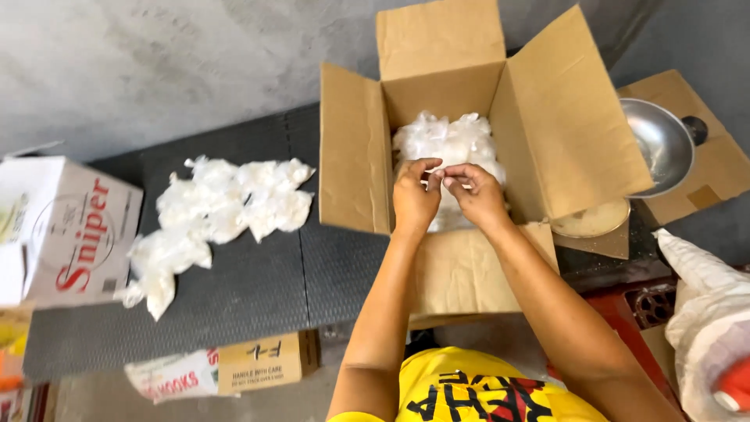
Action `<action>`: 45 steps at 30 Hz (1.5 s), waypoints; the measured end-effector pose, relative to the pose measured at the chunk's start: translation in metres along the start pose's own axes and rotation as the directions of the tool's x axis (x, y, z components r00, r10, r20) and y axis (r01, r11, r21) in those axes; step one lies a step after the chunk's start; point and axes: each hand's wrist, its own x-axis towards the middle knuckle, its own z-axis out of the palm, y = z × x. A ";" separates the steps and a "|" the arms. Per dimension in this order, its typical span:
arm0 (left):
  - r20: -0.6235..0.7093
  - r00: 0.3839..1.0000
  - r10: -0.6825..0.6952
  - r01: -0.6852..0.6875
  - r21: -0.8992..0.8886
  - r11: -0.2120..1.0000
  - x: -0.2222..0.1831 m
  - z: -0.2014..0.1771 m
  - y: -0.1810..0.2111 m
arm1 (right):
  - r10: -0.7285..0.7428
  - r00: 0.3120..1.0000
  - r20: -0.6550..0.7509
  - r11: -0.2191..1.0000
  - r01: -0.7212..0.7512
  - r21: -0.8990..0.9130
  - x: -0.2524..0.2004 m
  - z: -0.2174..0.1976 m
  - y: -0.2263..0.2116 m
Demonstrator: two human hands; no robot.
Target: Packing small bags of white powder into a cardboard box.
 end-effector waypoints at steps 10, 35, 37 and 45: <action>-0.160 0.985 -0.060 0.055 -0.035 0.998 -0.131 -0.057 0.080 | -0.088 0.992 0.091 0.996 0.089 -0.015 -0.125 0.013 -0.095; -0.388 0.920 -0.062 0.139 0.173 0.975 -0.174 -0.354 -0.065 | -0.113 0.906 0.407 0.986 0.154 -0.070 -0.156 0.341 -0.093; -0.372 0.927 -0.046 0.122 0.184 0.975 -0.159 -0.375 -0.086 | -0.096 0.914 0.395 0.978 0.160 -0.135 -0.147 0.367 -0.092; -0.254 0.947 -0.197 0.245 0.173 0.954 -0.136 -0.369 -0.150 | 0.058 0.948 0.312 0.943 0.051 -0.330 -0.131 0.385 -0.050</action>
